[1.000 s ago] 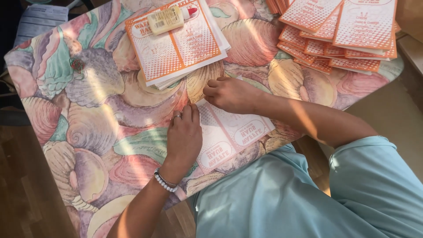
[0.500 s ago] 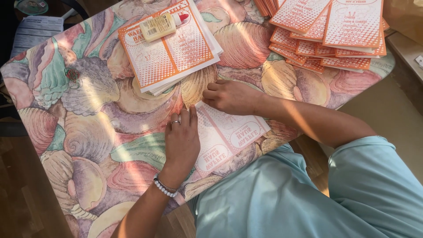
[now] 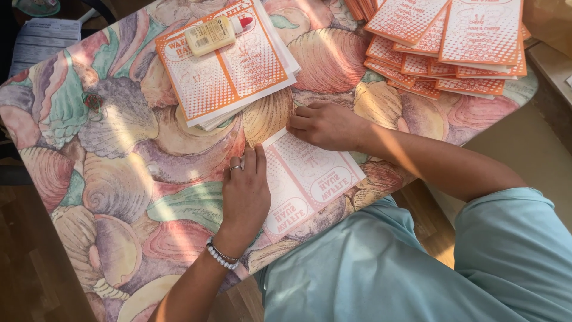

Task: Folding flat paper bags along pre-scored lines and stacking them on a table.

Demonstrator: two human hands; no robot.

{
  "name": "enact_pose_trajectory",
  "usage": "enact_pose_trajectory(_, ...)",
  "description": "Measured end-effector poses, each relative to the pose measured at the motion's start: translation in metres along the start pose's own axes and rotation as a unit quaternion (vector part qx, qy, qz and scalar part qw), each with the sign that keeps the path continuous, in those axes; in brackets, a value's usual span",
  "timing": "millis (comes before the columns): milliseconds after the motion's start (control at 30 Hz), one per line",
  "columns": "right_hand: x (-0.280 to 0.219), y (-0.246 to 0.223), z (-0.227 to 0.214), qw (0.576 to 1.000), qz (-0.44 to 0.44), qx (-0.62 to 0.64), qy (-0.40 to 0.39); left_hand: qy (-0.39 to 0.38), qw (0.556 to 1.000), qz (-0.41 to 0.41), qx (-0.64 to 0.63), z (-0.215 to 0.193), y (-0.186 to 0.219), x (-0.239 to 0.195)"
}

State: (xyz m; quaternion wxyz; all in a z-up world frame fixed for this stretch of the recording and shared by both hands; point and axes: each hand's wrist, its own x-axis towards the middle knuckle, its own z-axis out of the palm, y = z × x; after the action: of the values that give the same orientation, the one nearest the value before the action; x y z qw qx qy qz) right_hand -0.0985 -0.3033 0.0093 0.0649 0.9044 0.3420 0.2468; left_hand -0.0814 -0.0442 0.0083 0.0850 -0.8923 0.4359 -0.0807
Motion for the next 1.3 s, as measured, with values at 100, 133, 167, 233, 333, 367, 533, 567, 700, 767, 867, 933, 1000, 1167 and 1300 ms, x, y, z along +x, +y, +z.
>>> enact_pose_trajectory(100, -0.004, 0.002, 0.005, 1.0, -0.007, 0.018, -0.018, -0.019, 1.0, 0.008, -0.008, -0.009, -0.002, 0.002)
enact_pose_trajectory(133, -0.005, 0.002, 0.006, 1.0, -0.014, 0.022, -0.014, -0.022, 1.0, 0.0, -0.006, -0.009, -0.002, 0.001)
enact_pose_trajectory(167, -0.005, 0.002, 0.006, 0.999, -0.015, 0.024, -0.029, -0.021, 1.0, 0.006, -0.004, -0.008, -0.002, 0.001)
enact_pose_trajectory(233, -0.005, 0.002, 0.002, 0.998, -0.021, 0.027, -0.044, -0.022, 1.0, 0.008, -0.003, -0.007, -0.002, 0.002)
enact_pose_trajectory(333, 0.001, 0.001, -0.007, 0.997, -0.01, 0.029, -0.076, -0.029, 0.999, 0.023, -0.021, -0.008, -0.005, 0.005)
enact_pose_trajectory(367, 0.003, 0.001, -0.008, 0.996, -0.011, 0.015, -0.087, -0.029, 0.999, 0.025, -0.028, -0.009, -0.006, 0.006)
enact_pose_trajectory(533, 0.007, -0.003, -0.009, 0.993, 0.001, -0.01, -0.114, -0.036, 0.998, 0.038, -0.035, -0.008, -0.008, 0.012)
enact_pose_trajectory(567, 0.007, -0.003, -0.01, 0.992, 0.006, -0.012, -0.123, -0.04, 0.998, 0.041, -0.037, -0.009, -0.007, 0.012)
enact_pose_trajectory(700, 0.011, -0.005, -0.015, 0.989, 0.021, -0.017, -0.143, -0.044, 0.998, 0.04, -0.036, -0.013, -0.005, 0.017)
enact_pose_trajectory(767, 0.012, -0.006, -0.016, 0.989, 0.021, -0.019, -0.145, -0.045, 0.997, 0.036, -0.041, -0.012, -0.005, 0.021)
enact_pose_trajectory(867, 0.016, -0.006, -0.022, 0.986, 0.023, -0.02, -0.162, -0.041, 0.997, 0.027, -0.052, -0.01, -0.003, 0.024)
enact_pose_trajectory(933, 0.017, -0.005, -0.022, 0.984, 0.026, -0.02, -0.175, -0.036, 0.998, 0.022, -0.056, -0.01, 0.0, 0.023)
enact_pose_trajectory(1000, 0.012, -0.001, -0.018, 0.987, 0.013, -0.025, -0.157, 0.011, 0.999, 0.03, -0.01, -0.012, 0.005, 0.02)
enact_pose_trajectory(1167, 0.003, 0.005, -0.013, 0.985, 0.016, -0.016, -0.171, 0.035, 0.999, 0.037, -0.005, -0.001, 0.012, 0.017)
enact_pose_trajectory(1300, -0.003, 0.01, -0.017, 0.989, 0.025, -0.008, -0.143, 0.01, 0.999, 0.046, -0.018, -0.006, 0.01, 0.02)
